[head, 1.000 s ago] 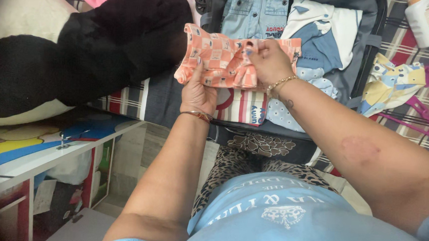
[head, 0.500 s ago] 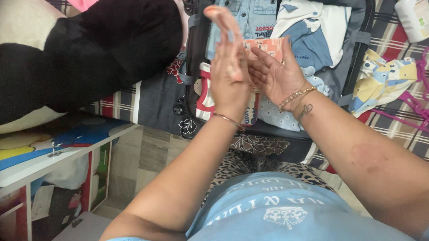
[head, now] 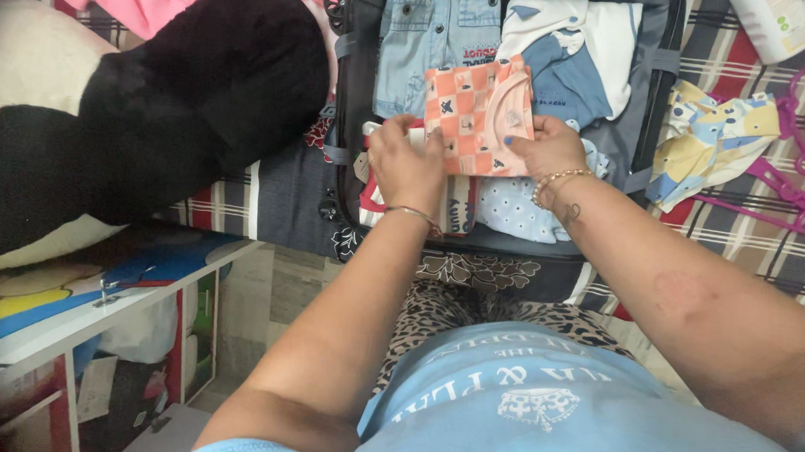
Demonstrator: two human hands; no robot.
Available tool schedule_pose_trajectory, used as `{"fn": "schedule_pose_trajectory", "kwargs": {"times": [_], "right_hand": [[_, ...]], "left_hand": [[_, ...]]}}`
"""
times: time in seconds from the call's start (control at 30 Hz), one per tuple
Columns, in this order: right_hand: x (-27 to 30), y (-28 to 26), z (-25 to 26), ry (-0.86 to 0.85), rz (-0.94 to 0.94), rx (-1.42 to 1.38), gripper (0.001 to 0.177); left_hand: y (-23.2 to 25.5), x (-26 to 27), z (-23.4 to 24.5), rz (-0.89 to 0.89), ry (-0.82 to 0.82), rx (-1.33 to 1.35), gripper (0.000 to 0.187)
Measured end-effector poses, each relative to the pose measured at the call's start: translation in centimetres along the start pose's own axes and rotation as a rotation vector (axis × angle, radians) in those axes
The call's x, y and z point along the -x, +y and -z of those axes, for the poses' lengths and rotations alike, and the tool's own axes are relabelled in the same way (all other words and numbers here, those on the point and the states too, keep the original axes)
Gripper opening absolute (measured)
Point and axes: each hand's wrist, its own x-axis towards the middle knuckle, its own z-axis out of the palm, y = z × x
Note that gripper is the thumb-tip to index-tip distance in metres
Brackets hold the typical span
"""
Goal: The person picks up several baby clothes from a shelf and folds them, then places the items into a suitcase on a bed.
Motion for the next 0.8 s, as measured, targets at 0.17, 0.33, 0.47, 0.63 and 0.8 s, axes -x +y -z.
{"fn": "schedule_pose_trajectory", "kwargs": {"times": [0.17, 0.33, 0.47, 0.63, 0.8], "right_hand": [[2.1, -0.1, -1.2, 0.183, 0.08, 0.165, 0.059], [7.7, -2.8, -1.9, 0.024, -0.564, -0.139, 0.074], [9.0, -5.9, -2.3, -0.334, -0.768, -0.403, 0.085], [8.3, -8.3, -2.8, -0.281, -0.69, -0.724, 0.062], [4.3, -9.0, -0.3, -0.277, -0.3, -0.823, 0.047]], "left_hand": [[-0.1, -2.8, 0.5, 0.225, -0.441, 0.209, 0.048], [2.2, -3.7, 1.4, 0.473, -0.56, 0.4, 0.032], [4.3, -3.3, 1.1, 0.708, -0.585, 0.652, 0.026], [6.5, -1.8, 1.7, 0.786, -0.591, 1.069, 0.025], [7.1, 1.1, 0.0, 0.568, -0.665, 0.93, 0.034]]}}
